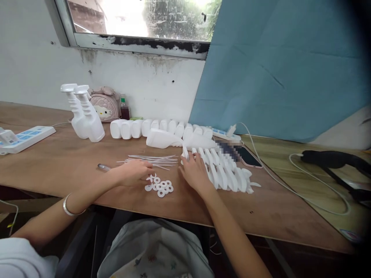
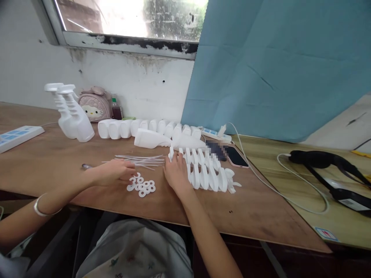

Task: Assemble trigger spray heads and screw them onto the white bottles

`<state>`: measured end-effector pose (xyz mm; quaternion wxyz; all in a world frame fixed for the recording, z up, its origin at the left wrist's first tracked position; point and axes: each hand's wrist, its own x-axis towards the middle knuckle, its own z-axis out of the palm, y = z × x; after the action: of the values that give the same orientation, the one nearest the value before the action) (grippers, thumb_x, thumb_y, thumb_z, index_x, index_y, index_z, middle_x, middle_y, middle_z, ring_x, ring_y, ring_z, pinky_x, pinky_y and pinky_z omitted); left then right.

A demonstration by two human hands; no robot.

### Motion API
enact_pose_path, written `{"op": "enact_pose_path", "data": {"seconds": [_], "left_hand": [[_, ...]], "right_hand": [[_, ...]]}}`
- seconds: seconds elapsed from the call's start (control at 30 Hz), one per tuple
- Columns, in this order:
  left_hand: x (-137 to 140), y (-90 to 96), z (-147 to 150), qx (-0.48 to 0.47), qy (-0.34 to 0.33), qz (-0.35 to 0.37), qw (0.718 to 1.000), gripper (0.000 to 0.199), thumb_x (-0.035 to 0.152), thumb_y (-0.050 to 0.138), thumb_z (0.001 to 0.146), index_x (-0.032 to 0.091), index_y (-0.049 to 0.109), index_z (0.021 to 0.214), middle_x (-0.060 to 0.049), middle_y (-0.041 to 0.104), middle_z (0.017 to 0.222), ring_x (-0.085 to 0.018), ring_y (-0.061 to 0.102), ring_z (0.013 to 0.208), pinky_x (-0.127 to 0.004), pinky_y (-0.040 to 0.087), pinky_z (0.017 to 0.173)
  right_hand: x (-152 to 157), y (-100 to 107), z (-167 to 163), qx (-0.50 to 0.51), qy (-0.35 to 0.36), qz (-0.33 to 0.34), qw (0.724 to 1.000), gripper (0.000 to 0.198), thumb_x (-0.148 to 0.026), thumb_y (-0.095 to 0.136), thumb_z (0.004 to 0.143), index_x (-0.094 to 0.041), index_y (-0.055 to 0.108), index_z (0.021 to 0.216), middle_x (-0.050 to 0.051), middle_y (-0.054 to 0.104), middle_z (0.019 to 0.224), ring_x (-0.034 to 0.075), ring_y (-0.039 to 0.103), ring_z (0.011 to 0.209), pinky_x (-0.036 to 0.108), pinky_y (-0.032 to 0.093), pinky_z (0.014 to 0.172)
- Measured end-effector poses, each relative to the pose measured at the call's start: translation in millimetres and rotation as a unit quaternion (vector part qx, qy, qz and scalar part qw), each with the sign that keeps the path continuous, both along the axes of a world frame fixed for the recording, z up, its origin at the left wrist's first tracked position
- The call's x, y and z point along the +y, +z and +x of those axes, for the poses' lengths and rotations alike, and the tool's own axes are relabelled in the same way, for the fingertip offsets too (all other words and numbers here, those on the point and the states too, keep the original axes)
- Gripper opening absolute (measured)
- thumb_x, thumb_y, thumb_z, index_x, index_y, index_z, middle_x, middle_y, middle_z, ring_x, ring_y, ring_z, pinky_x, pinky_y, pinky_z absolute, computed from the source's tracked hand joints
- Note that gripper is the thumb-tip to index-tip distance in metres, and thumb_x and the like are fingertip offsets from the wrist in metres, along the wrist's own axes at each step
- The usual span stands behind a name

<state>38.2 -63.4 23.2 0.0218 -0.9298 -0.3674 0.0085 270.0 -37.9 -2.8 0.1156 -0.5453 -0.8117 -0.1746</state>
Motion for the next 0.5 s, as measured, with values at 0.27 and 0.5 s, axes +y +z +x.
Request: {"op": "enact_pose_path", "data": {"seconds": [0.27, 0.5], "left_hand": [[-27, -10.8, 1, -0.019, 0.079, 0.004, 0.997, 0.020, 0.038, 0.060, 0.077, 0.025, 0.066, 0.090, -0.003, 0.061, 0.097, -0.021, 0.056, 0.090, -0.030, 0.036, 0.075], [-30, -24.7, 4, -0.046, 0.090, 0.001, 0.995, 0.014, 0.032, 0.056, 0.081, 0.021, 0.063, 0.086, -0.003, 0.062, 0.091, -0.020, 0.055, 0.087, -0.031, 0.035, 0.074]], "right_hand": [[4, -2, -3, 0.024, -0.066, -0.010, 0.997, 0.018, -0.017, 0.041, 0.087, -0.009, 0.057, 0.089, 0.015, 0.056, 0.094, 0.022, 0.057, 0.079, 0.029, 0.041, 0.061], [-3, -4, -4, 0.032, -0.083, -0.023, 0.996, 0.034, -0.002, 0.046, 0.074, -0.011, 0.048, 0.106, 0.010, 0.061, 0.076, 0.025, 0.058, 0.081, 0.028, 0.040, 0.061]]}}
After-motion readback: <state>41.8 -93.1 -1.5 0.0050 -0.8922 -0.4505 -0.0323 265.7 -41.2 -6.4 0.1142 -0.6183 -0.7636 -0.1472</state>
